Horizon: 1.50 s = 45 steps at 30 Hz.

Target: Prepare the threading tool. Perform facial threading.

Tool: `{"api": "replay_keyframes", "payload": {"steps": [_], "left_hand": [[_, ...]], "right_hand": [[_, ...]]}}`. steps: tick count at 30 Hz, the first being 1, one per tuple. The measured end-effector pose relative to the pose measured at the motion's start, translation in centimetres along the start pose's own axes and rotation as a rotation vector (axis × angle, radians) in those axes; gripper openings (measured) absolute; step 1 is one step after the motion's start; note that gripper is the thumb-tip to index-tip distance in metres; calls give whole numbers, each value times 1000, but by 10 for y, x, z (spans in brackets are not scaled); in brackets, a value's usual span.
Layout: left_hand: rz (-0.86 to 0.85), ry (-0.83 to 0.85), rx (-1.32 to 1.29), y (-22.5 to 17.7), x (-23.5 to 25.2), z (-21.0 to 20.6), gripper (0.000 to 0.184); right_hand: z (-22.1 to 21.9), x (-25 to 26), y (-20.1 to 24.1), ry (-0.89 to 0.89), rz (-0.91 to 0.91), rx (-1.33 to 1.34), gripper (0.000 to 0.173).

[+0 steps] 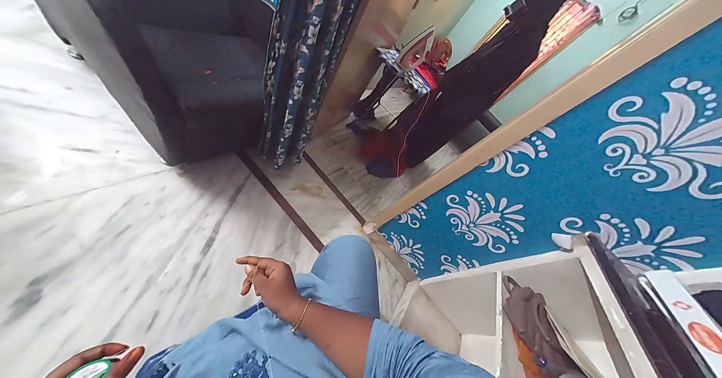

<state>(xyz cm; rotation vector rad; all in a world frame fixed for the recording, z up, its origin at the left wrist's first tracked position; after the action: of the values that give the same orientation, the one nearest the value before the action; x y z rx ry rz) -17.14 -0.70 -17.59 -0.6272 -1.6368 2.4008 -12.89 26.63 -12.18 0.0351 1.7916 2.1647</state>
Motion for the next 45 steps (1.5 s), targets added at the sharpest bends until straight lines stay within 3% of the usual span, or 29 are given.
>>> {"api": "replay_keyframes", "payload": {"steps": [45], "left_hand": [[7, 25, 21, 6, 1, -3, 55]], "right_hand": [[-3, -1, -2, 15, -40, 30, 33]]}}
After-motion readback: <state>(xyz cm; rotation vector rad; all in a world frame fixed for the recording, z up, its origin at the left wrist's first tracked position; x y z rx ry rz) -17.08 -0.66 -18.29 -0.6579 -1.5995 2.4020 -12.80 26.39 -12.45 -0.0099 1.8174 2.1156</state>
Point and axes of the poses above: each hand's wrist, its own x-axis towards the middle knuckle, its own z-axis out of the back of the hand, y = z × x, the point moved 8 cm from there along x, towards the middle knuckle, and after that the axes turned 2 degrees about -x, right-handed, at the moved point
